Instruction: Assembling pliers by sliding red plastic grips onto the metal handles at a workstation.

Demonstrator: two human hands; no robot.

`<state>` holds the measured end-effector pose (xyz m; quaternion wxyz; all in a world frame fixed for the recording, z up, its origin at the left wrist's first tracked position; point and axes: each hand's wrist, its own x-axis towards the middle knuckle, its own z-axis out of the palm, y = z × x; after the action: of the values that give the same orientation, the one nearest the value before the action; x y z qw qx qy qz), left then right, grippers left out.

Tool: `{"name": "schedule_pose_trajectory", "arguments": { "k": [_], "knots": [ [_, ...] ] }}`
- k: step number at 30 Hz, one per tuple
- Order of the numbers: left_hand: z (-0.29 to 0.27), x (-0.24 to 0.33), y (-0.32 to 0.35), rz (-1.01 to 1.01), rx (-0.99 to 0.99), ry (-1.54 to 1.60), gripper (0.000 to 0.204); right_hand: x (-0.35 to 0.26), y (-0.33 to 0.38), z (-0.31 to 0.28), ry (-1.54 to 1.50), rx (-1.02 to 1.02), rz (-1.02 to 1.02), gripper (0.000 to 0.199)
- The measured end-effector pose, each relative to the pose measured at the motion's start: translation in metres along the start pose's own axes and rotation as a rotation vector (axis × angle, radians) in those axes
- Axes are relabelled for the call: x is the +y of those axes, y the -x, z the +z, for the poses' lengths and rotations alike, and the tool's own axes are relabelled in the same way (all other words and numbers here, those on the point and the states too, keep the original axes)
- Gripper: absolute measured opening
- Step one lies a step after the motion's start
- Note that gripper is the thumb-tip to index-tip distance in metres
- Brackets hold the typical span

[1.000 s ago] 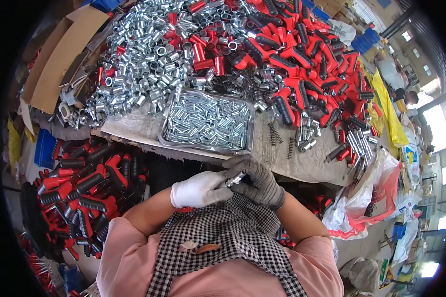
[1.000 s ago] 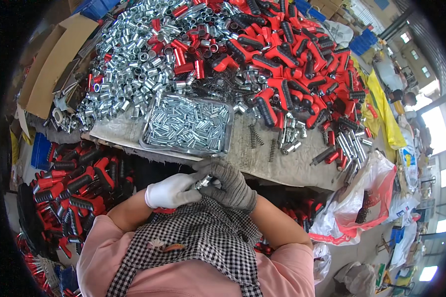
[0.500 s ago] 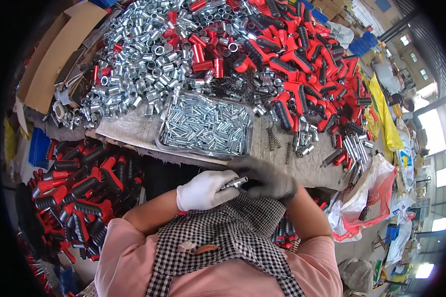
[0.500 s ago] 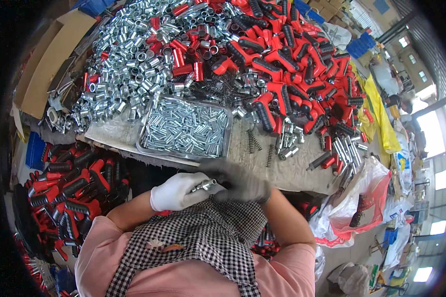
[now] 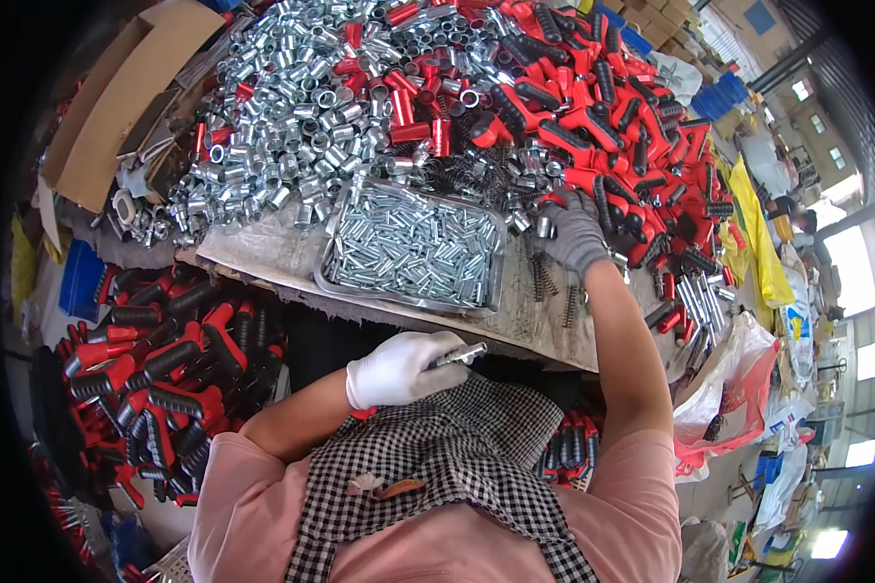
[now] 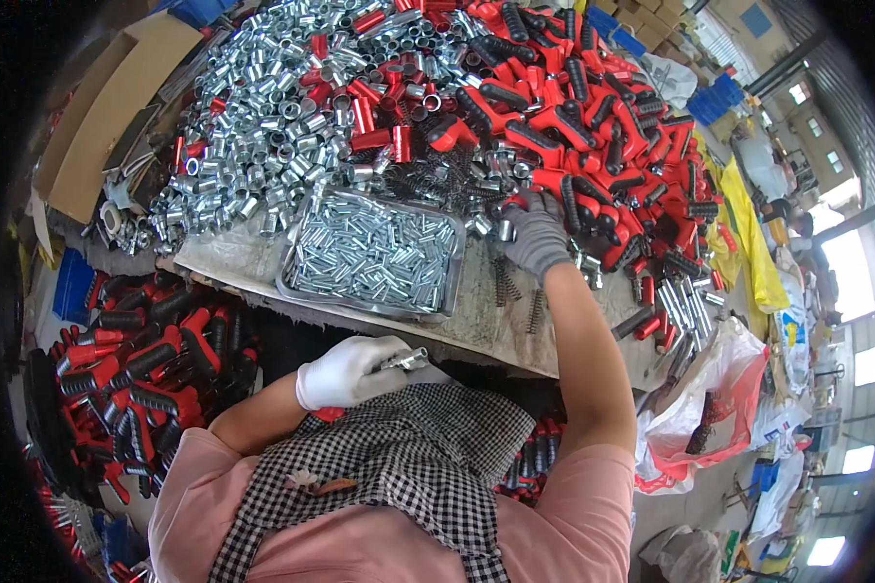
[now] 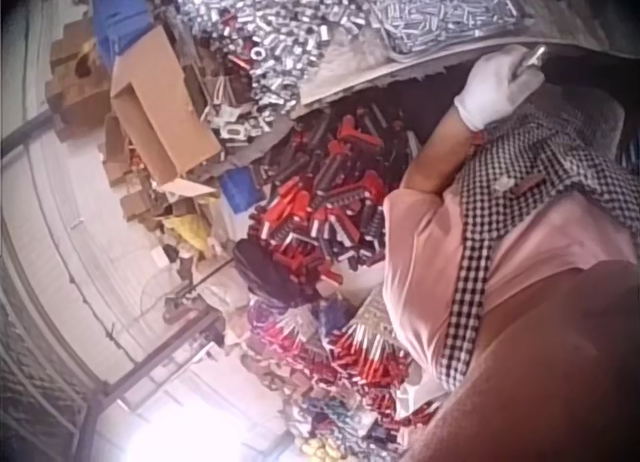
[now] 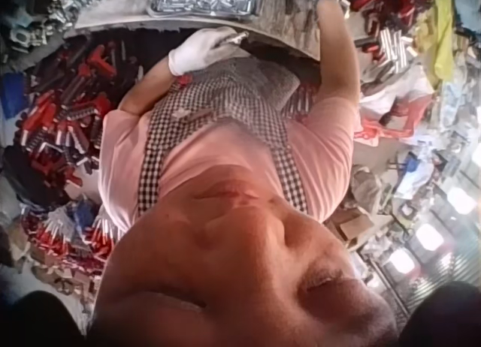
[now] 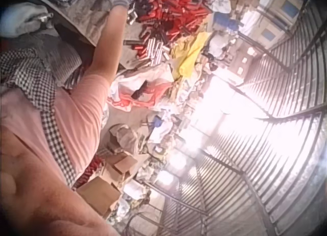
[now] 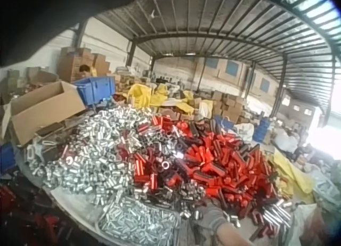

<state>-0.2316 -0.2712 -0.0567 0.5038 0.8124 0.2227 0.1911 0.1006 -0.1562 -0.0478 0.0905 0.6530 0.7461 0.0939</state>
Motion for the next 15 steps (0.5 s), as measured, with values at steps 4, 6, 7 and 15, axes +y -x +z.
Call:
{"name": "schedule_pose_trajectory", "arguments": {
  "k": [4, 6, 7, 15],
  "knots": [
    [0.000, -0.008, 0.003, 0.002, 0.026, 0.014, 0.035, -0.002, 0.033, -0.003, -1.083, 0.343, 0.086, 0.059],
    [0.000, -0.010, 0.002, 0.028, 0.065, -0.011, 0.045, -0.030, 0.061, -0.018, -1.631, 0.311, 0.098, 0.049],
    [0.001, -0.009, 0.001, 0.042, 0.080, -0.024, 0.046, -0.030, 0.078, -0.021, -1.583, 0.119, 0.045, 0.044],
    [0.005, -0.006, 0.012, -0.082, 0.038, -0.038, 0.037, -0.082, 0.138, -0.095, -0.999, 0.004, -0.394, 0.037]
  ]
}}
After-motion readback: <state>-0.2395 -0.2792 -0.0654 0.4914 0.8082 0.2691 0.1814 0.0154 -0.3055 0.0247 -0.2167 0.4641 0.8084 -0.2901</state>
